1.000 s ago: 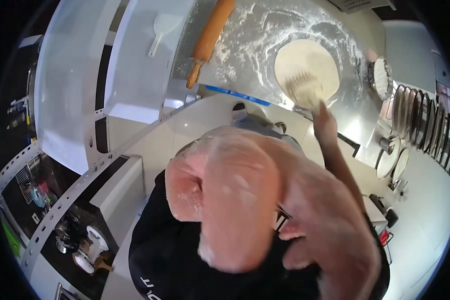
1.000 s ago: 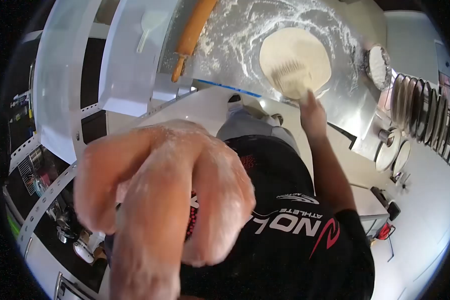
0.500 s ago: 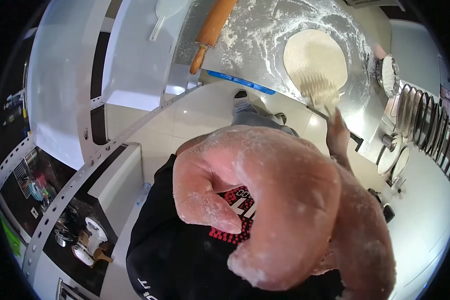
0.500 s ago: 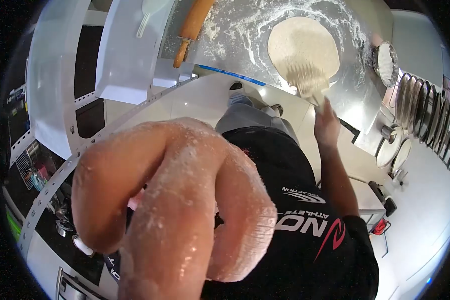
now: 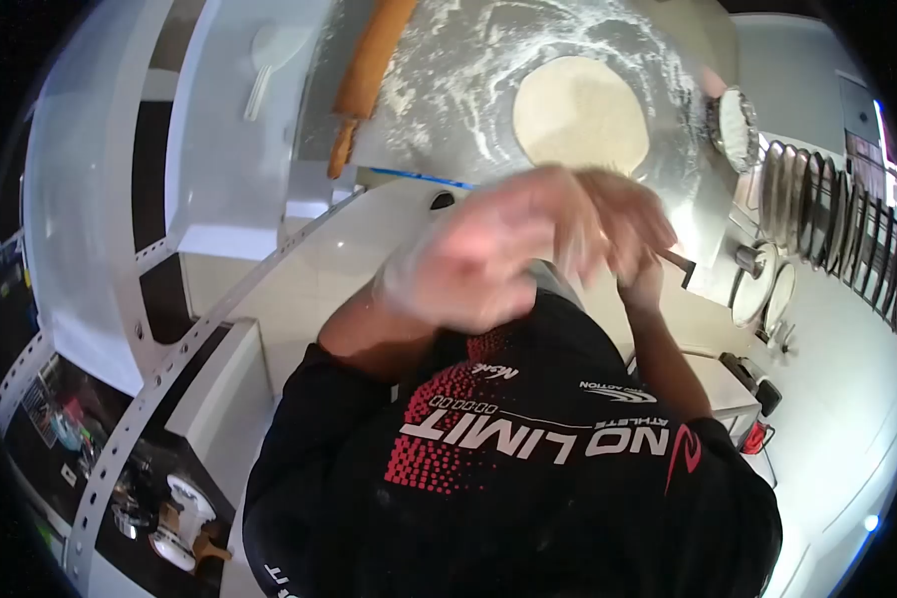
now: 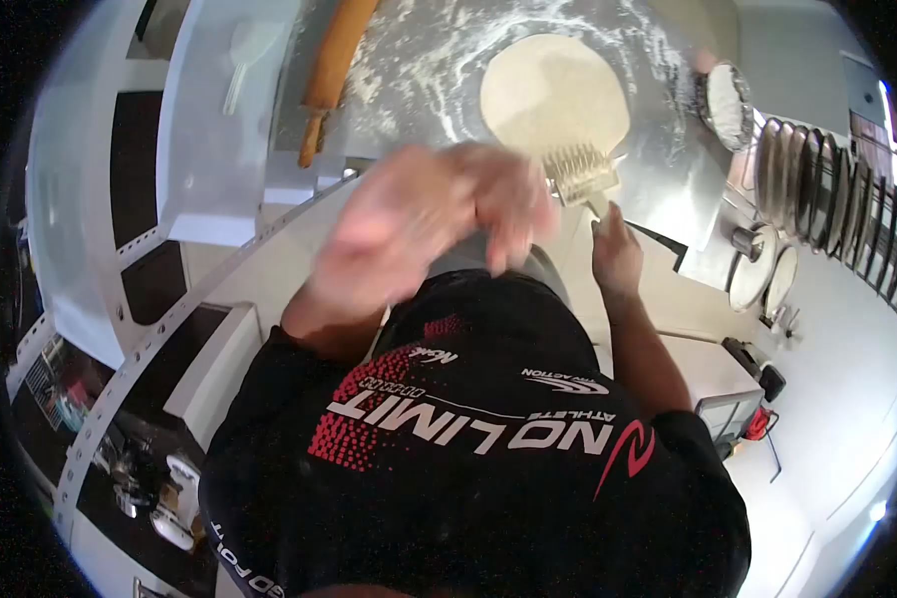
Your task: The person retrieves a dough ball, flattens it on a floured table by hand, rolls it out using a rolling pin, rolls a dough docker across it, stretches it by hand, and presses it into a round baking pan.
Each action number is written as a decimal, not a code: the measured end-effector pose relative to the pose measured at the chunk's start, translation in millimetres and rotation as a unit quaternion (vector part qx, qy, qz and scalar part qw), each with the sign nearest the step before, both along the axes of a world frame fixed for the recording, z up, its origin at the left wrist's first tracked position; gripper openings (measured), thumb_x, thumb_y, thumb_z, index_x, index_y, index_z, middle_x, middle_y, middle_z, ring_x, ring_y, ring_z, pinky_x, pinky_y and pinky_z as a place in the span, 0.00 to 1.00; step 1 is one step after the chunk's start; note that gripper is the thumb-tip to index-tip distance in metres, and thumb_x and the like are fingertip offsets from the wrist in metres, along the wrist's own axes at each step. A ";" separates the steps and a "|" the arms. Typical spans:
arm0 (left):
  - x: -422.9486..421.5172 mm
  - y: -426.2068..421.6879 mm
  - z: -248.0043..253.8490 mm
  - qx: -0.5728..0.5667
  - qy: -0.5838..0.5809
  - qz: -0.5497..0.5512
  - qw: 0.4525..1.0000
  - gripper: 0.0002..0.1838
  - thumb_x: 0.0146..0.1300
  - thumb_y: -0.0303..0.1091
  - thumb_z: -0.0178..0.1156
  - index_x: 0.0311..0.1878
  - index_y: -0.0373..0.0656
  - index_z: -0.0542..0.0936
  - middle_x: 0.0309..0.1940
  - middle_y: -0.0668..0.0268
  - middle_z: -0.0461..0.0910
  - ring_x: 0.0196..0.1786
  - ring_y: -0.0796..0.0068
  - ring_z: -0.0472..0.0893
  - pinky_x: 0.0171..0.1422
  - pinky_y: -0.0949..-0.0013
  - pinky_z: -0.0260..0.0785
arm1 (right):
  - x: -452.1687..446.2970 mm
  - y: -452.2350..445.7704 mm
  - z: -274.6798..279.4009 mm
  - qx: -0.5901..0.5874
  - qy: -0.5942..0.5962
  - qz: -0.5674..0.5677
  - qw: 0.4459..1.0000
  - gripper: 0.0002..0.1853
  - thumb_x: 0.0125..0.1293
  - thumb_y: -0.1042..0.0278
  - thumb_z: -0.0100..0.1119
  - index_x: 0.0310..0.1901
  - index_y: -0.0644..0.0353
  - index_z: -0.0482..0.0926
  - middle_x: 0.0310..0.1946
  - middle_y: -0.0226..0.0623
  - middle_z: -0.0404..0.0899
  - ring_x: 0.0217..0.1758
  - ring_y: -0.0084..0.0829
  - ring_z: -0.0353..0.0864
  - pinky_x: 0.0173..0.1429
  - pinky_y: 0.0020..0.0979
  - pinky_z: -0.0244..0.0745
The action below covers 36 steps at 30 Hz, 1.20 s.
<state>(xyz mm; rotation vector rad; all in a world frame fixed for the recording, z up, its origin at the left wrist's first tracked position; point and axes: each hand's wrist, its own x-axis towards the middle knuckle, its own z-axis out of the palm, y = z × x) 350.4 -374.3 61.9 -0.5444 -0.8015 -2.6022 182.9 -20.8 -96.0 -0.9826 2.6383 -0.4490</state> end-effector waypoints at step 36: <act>-120.4 48.9 -167.6 -0.640 -0.225 0.381 0.629 0.15 0.51 0.20 0.63 0.43 0.44 0.84 0.54 0.65 0.87 0.57 0.59 0.82 0.67 0.60 0.71 | -107.1 103.5 50.5 0.040 -0.059 -0.282 0.957 0.25 0.73 0.56 0.57 0.69 0.49 0.78 0.50 0.48 0.87 0.50 0.48 0.86 0.54 0.45 0.79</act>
